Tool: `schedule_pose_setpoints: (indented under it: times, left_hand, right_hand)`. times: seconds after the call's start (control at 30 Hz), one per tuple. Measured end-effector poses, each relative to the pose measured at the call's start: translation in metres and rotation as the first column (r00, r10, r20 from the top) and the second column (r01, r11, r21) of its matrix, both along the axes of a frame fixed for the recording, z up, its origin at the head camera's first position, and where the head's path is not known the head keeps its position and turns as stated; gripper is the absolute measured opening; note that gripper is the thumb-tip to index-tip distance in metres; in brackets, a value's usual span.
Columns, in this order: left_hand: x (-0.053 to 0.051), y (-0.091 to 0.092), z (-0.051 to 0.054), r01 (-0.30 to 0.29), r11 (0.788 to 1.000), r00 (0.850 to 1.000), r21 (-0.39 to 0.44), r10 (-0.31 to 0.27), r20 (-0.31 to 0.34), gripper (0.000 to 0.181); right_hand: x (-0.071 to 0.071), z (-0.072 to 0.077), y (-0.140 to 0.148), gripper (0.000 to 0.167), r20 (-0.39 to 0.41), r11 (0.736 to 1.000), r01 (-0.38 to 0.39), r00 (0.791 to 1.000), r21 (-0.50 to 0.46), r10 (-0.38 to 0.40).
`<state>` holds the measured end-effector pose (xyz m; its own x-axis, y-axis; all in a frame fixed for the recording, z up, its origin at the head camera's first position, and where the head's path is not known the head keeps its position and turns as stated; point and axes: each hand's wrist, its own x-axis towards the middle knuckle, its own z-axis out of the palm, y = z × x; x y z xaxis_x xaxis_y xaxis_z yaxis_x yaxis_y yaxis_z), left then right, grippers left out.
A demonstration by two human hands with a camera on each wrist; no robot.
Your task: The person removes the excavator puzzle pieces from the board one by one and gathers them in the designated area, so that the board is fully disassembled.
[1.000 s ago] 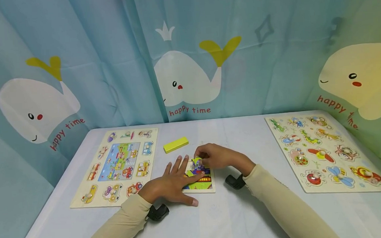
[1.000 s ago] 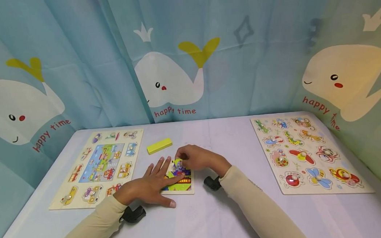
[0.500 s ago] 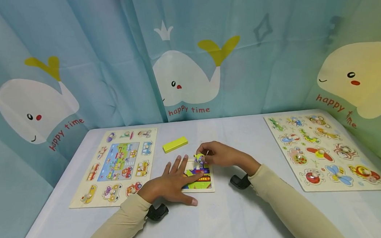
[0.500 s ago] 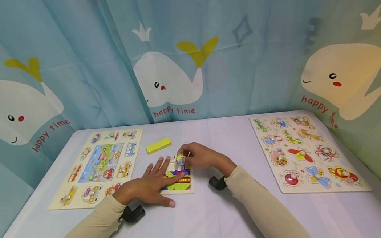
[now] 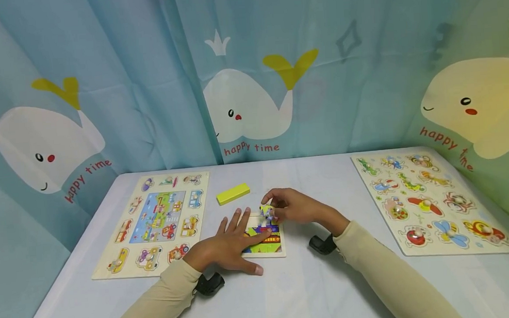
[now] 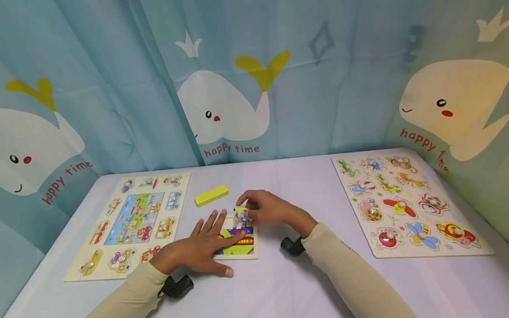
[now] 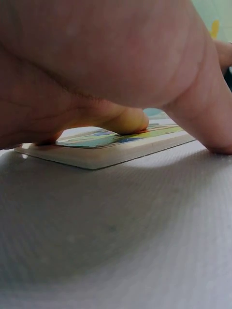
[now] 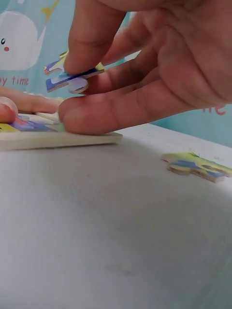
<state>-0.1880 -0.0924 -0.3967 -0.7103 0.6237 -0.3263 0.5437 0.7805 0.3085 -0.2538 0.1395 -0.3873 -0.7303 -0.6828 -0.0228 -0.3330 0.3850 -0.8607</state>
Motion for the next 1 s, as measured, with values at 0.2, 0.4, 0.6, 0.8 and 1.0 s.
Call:
schedule_pose_setpoints:
  times: [0.2,0.4,0.6,0.8,1.0]
  left_hand:
    - [0.0,0.0,-0.001,-0.006,1.0,1.0,0.01,0.006,0.006,0.084]
    - [-0.001,-0.001,-0.002,-0.012,1.0,1.0,0.014,0.012,0.006,0.085]
    - [-0.001,-0.001,-0.002,-0.002,1.0,1.0,0.027,0.002,0.005,0.085]
    - [-0.001,-0.001,-0.002,-0.001,0.999,1.0,0.036,0.001,0.008,0.084]
    - [-0.001,-0.002,-0.003,0.001,0.999,1.0,0.038,-0.001,0.005,0.084]
  right_hand:
    - [-0.003,-0.002,0.006,0.019,-0.153,0.995,0.101,0.983,0.014,-0.097]
    - [-0.004,0.0,0.012,0.019,-0.153,0.995,0.1,0.984,0.023,-0.095]
    - [-0.003,0.001,0.024,0.021,-0.15,0.994,0.11,0.983,0.022,-0.105]
    - [-0.003,0.001,0.038,0.021,-0.188,0.99,0.137,0.974,0.038,-0.128]
    - [-0.005,0.001,0.049,0.02,-0.232,0.98,0.183,0.96,0.085,-0.159]
